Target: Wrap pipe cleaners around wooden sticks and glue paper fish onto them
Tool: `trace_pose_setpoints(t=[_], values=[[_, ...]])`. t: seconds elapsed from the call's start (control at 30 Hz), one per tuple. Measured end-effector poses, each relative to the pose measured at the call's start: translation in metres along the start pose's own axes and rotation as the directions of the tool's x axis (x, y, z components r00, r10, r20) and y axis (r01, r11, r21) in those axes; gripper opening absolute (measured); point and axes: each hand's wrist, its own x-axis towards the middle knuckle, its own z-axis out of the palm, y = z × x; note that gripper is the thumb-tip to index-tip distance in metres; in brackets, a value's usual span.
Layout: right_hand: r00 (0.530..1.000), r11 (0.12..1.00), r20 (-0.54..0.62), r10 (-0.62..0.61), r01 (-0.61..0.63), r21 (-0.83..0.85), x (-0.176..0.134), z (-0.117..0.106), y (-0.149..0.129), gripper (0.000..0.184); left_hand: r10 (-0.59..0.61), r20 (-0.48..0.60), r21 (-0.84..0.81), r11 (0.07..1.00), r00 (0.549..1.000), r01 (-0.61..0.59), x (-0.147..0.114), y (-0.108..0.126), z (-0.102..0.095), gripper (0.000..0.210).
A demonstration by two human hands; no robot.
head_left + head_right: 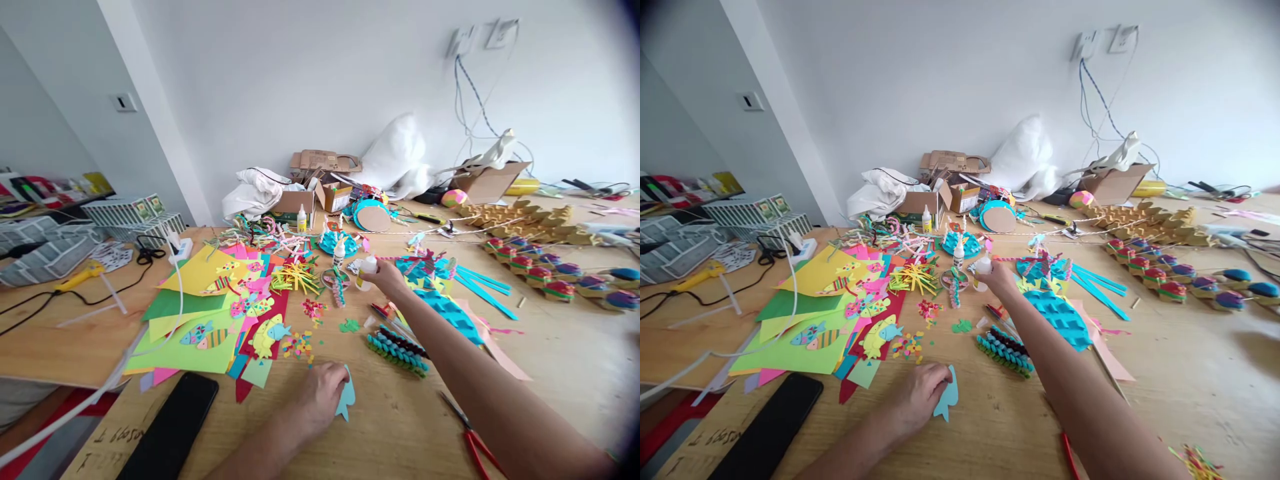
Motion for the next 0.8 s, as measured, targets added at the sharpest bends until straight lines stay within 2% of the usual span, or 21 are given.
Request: trace_pose_setpoints(t=[0.1, 0.17, 0.23, 0.3, 0.4, 0.47, 0.5, 0.53, 0.6, 0.67, 0.73, 0.8], values=[[1.0, 0.999, -0.027, -0.016, 0.015, -0.043, -0.019, -0.022, -0.016, 0.03, 0.037, -0.002, 0.057, 0.998, 0.999, -0.037, -0.001, -0.003, 0.001, 0.026], [0.994, 0.995, -0.053, -0.1, 0.098, -0.03, -0.04, -0.042, -0.028, 0.033, 0.043, -0.016, 0.084, 0.996, 0.999, -0.042, -0.002, -0.003, 0.0, 0.026], [0.989, 0.984, -0.014, -0.15, 0.15, 0.093, -0.066, -0.06, -0.036, 0.034, 0.038, -0.019, 0.123, 0.992, 0.999, -0.035, -0.005, -0.001, 0.0, 0.024], [0.982, 0.946, 0.062, -0.181, 0.156, 0.285, -0.094, -0.073, -0.036, 0.036, 0.041, -0.019, 0.154, 0.987, 0.999, -0.038, -0.006, 0.001, -0.002, 0.02], [0.961, 0.876, 0.246, -0.123, -0.011, 0.482, -0.134, -0.078, -0.026, 0.039, 0.079, -0.121, 0.08, 0.994, 0.989, -0.07, -0.006, 0.007, -0.006, 0.015], [0.935, 0.767, 0.341, -0.096, -0.149, 0.624, -0.154, -0.073, -0.017, 0.045, 0.052, -0.222, -0.134, 0.987, 0.974, -0.083, -0.004, 0.015, -0.011, 0.014], [0.916, 0.694, 0.388, -0.103, -0.213, 0.688, -0.163, -0.069, -0.014, 0.047, 0.003, -0.246, -0.302, 0.95, 0.969, -0.08, -0.003, 0.02, -0.015, 0.016], [0.895, 0.619, 0.43, -0.117, -0.273, 0.737, -0.171, -0.065, -0.012, 0.048, -0.054, -0.234, -0.483, 0.873, 0.971, -0.068, -0.002, 0.027, -0.018, 0.022], [0.852, 0.484, 0.499, -0.157, -0.374, 0.791, -0.185, -0.057, -0.013, 0.048, -0.128, -0.121, -0.781, 0.625, 0.984, -0.015, -0.002, 0.04, -0.025, 0.036], [0.8, 0.387, 0.564, -0.205, -0.463, 0.797, -0.197, -0.051, -0.017, 0.045, -0.095, 0.016, -0.896, 0.441, 0.995, 0.056, -0.005, 0.052, -0.029, 0.04], [0.757, 0.316, 0.609, -0.237, -0.533, 0.785, -0.207, -0.047, -0.022, 0.042, -0.049, 0.116, -0.921, 0.368, 0.992, 0.126, -0.009, 0.059, -0.029, 0.036], [0.741, 0.264, 0.63, -0.233, -0.575, 0.774, -0.215, -0.044, -0.025, 0.041, -0.056, 0.151, -0.932, 0.324, 0.987, 0.161, -0.014, 0.061, -0.026, 0.033]])
